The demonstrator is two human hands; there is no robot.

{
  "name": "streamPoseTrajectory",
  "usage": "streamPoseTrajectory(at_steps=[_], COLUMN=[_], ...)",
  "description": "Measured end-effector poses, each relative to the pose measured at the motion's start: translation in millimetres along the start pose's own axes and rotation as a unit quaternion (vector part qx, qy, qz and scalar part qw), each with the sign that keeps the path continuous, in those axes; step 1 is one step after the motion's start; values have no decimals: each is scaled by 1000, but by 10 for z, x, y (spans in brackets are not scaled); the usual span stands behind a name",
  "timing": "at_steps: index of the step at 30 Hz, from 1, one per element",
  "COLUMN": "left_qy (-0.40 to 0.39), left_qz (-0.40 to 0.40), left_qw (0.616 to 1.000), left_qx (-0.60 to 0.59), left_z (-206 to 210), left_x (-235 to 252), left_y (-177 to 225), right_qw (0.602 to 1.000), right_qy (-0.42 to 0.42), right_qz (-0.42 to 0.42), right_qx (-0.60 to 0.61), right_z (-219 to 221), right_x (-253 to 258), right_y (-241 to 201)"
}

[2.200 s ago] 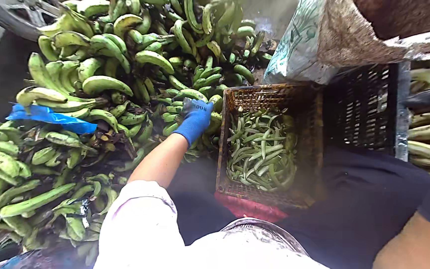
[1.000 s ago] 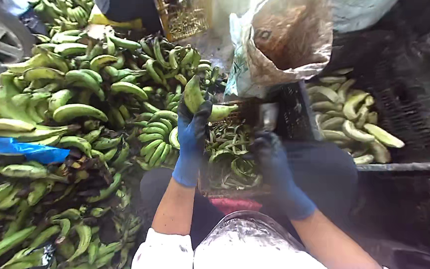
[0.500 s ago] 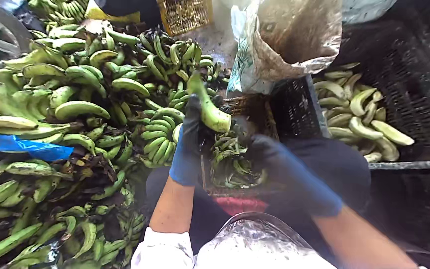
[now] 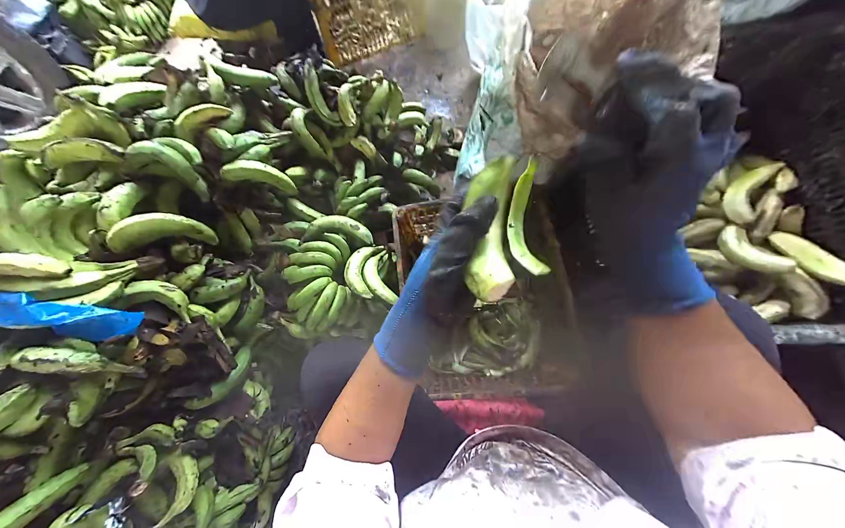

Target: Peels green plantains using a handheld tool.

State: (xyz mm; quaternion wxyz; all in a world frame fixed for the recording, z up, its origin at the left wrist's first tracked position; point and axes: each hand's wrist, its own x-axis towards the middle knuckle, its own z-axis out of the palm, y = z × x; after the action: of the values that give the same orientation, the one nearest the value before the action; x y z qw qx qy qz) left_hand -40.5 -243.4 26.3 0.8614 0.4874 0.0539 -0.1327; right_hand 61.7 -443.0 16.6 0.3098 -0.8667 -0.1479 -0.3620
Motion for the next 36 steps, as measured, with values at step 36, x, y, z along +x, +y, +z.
streamPoseTrajectory(at_steps=[36], left_qy=[-6], left_qz=[249], left_qw=[965], left_qx=[-83], left_z=[29], left_x=[169], left_y=[236], right_qw=[983], right_qy=[0], right_qz=[-149], right_qx=[109], right_z=[69], right_x=[-457], right_y=[-373])
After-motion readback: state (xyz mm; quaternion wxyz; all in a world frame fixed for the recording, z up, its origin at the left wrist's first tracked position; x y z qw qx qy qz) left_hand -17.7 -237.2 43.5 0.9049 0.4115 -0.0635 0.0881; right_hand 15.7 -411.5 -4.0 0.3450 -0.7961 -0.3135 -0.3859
